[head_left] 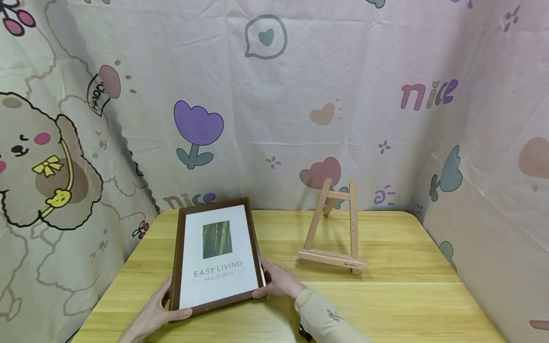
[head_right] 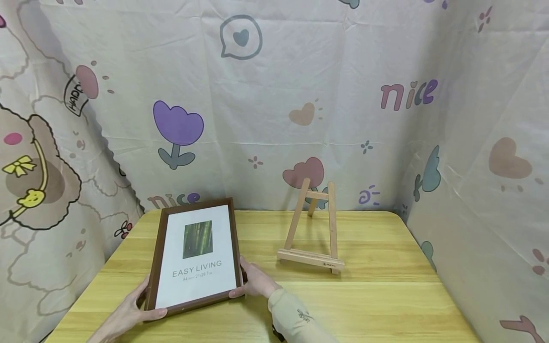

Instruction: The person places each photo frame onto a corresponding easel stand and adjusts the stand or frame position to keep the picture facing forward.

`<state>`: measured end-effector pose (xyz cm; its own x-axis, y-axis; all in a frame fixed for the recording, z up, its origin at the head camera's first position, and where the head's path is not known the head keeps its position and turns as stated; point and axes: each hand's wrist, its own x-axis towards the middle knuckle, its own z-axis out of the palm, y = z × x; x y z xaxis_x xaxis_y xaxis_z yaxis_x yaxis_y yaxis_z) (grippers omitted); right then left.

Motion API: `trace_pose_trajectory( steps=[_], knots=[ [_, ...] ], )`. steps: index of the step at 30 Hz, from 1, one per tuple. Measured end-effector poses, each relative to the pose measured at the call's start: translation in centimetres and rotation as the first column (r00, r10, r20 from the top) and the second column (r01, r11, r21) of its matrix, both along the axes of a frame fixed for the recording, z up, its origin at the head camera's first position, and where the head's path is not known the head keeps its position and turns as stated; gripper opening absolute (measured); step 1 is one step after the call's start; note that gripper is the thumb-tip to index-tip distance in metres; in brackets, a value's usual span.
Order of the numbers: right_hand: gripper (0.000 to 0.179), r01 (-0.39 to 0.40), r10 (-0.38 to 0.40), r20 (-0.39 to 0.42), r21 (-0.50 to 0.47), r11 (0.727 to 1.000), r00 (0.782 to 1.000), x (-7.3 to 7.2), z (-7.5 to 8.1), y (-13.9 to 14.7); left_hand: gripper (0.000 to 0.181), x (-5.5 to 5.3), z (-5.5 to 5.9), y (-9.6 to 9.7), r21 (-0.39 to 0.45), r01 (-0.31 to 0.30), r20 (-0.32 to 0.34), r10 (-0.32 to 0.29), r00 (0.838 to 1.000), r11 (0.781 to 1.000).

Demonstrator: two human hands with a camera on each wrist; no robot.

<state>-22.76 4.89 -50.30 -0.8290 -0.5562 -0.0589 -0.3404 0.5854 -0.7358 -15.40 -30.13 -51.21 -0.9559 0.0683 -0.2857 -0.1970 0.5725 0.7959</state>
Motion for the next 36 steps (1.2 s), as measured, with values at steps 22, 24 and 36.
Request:
trace_pose_trajectory(
  steps=[22, 24, 36],
  knots=[
    [0.11, 0.06, -0.059, 0.012, -0.06, 0.996, 0.998, 0.6, 0.3, 0.1, 0.128, 0.4, 0.2, 0.9, 0.009, -0.024, -0.102, 0.025, 0.994, 1.0],
    [0.11, 0.067, -0.067, 0.002, -0.062, 0.996, 0.998, 0.6, 0.4, 0.3, 0.129, 0.3, 0.3, 1.1, 0.009, -0.028, -0.113, 0.029, 0.993, 1.0],
    [0.109, 0.064, -0.073, -0.053, -0.157, 0.985, 0.996, 0.2, 0.9, 1.4, 0.13, 0.1, 0.9, 2.0, 0.049, -0.021, -0.205, 0.031, 0.978, 0.999]
  ],
)
